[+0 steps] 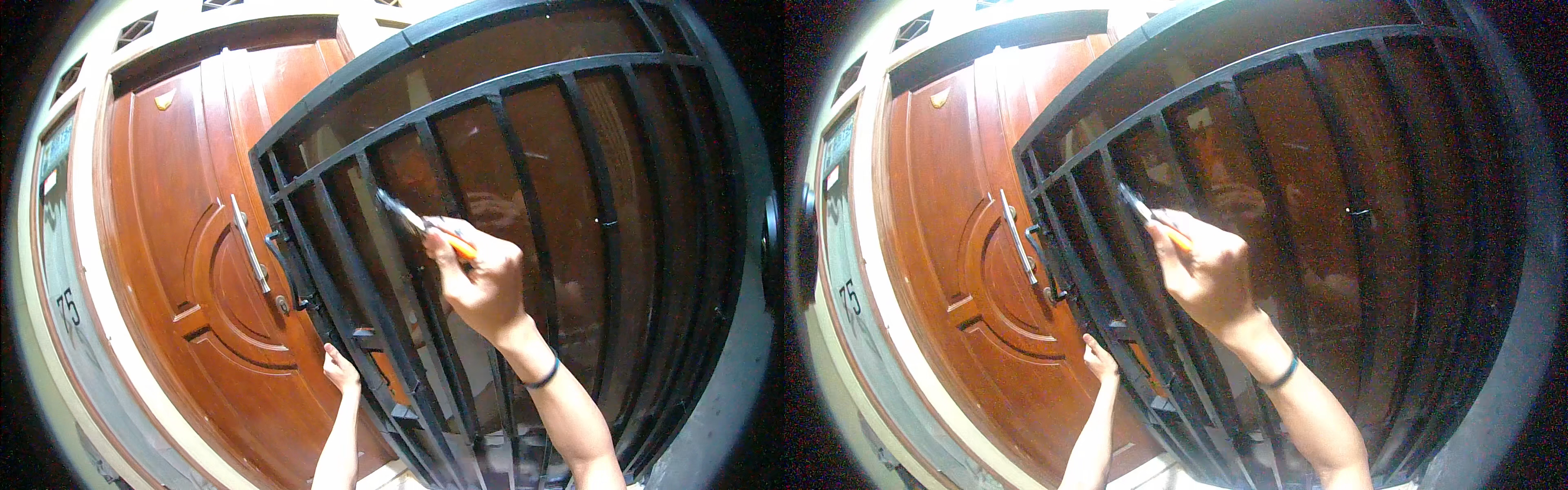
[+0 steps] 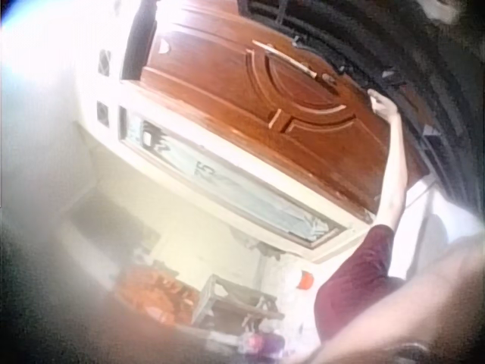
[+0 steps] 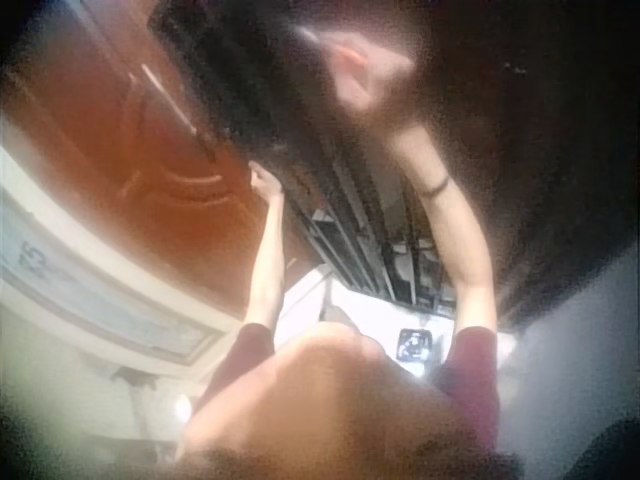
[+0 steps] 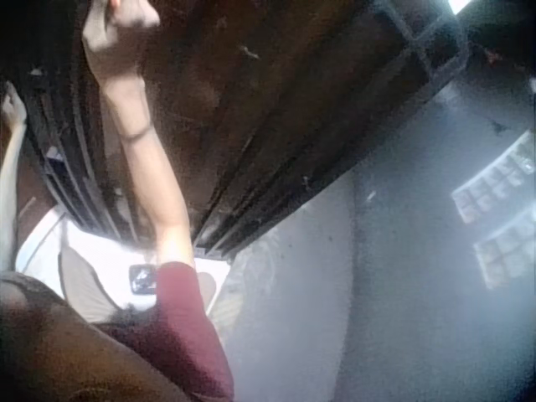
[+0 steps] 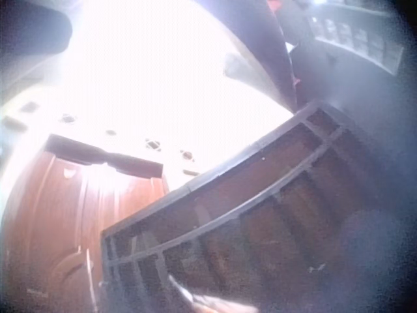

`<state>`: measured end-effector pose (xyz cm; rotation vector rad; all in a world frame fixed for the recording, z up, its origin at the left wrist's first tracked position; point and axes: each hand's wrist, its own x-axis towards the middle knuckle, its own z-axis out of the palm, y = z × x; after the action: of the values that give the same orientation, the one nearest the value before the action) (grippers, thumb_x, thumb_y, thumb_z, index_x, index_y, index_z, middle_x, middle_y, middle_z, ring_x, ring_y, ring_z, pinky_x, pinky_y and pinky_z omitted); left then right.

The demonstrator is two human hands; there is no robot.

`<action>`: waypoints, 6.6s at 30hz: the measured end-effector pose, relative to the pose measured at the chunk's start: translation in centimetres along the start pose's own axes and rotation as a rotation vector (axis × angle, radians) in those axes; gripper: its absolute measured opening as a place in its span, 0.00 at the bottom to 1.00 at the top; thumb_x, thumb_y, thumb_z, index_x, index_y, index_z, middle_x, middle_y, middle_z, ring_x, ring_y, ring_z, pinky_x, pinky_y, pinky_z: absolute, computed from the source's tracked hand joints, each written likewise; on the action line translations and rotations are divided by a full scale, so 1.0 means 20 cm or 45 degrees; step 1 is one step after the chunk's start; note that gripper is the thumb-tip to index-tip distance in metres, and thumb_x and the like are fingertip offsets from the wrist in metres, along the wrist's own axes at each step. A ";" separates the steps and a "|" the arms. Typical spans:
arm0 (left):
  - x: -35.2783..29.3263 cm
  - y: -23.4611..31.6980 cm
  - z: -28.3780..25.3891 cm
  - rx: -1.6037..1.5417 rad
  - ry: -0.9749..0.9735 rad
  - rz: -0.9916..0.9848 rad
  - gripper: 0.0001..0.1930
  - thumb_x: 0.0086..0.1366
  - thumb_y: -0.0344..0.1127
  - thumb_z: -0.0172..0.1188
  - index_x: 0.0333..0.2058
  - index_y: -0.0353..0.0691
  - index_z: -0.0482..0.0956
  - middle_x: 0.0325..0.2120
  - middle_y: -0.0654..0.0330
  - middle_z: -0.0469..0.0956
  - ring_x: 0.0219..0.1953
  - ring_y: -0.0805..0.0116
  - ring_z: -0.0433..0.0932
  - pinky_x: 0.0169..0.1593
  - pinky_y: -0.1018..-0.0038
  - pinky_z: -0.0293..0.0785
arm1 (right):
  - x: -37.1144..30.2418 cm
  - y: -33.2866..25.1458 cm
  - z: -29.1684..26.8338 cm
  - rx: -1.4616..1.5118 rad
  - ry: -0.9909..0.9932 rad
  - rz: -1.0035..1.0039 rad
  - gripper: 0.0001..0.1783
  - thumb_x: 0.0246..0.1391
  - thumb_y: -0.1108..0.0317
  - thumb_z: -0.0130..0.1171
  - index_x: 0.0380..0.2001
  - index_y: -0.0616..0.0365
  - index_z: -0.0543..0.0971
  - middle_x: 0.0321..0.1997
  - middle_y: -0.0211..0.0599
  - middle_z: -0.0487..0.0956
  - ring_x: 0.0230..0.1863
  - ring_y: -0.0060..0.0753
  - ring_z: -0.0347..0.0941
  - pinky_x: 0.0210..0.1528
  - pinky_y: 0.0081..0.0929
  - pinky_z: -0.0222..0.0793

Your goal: The person paints the lower parts of a black metal gate using a brush and a container of black paint.

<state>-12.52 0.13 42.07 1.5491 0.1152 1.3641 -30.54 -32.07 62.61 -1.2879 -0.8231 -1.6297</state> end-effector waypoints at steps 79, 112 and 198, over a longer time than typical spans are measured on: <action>0.03 0.03 0.00 0.015 0.076 0.131 0.40 0.76 0.63 0.38 0.44 0.22 0.79 0.37 0.36 0.82 0.41 0.40 0.80 0.47 0.56 0.71 | -0.10 -0.08 -0.22 -0.067 -0.274 0.247 0.09 0.62 0.68 0.60 0.36 0.62 0.84 0.34 0.49 0.85 0.31 0.47 0.84 0.33 0.34 0.77; -0.01 0.05 0.00 0.009 -0.087 -0.054 0.42 0.75 0.65 0.36 0.53 0.22 0.76 0.47 0.35 0.80 0.50 0.40 0.78 0.56 0.59 0.70 | -0.46 -0.12 -0.24 -0.057 -0.123 0.544 0.10 0.64 0.71 0.61 0.37 0.69 0.84 0.29 0.40 0.85 0.28 0.23 0.83 0.30 0.18 0.77; 0.03 0.05 -0.02 -0.091 -0.072 0.080 0.33 0.76 0.57 0.44 0.33 0.26 0.77 0.23 0.39 0.78 0.26 0.47 0.77 0.34 0.56 0.69 | -0.57 -0.43 -0.12 -0.738 -0.970 -0.428 0.20 0.47 0.71 0.74 0.42 0.65 0.80 0.41 0.45 0.83 0.38 0.42 0.83 0.38 0.31 0.82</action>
<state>-13.14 0.19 43.15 1.5412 -0.0169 1.3575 -38.36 -28.11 51.06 -2.3693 -1.0929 -1.7022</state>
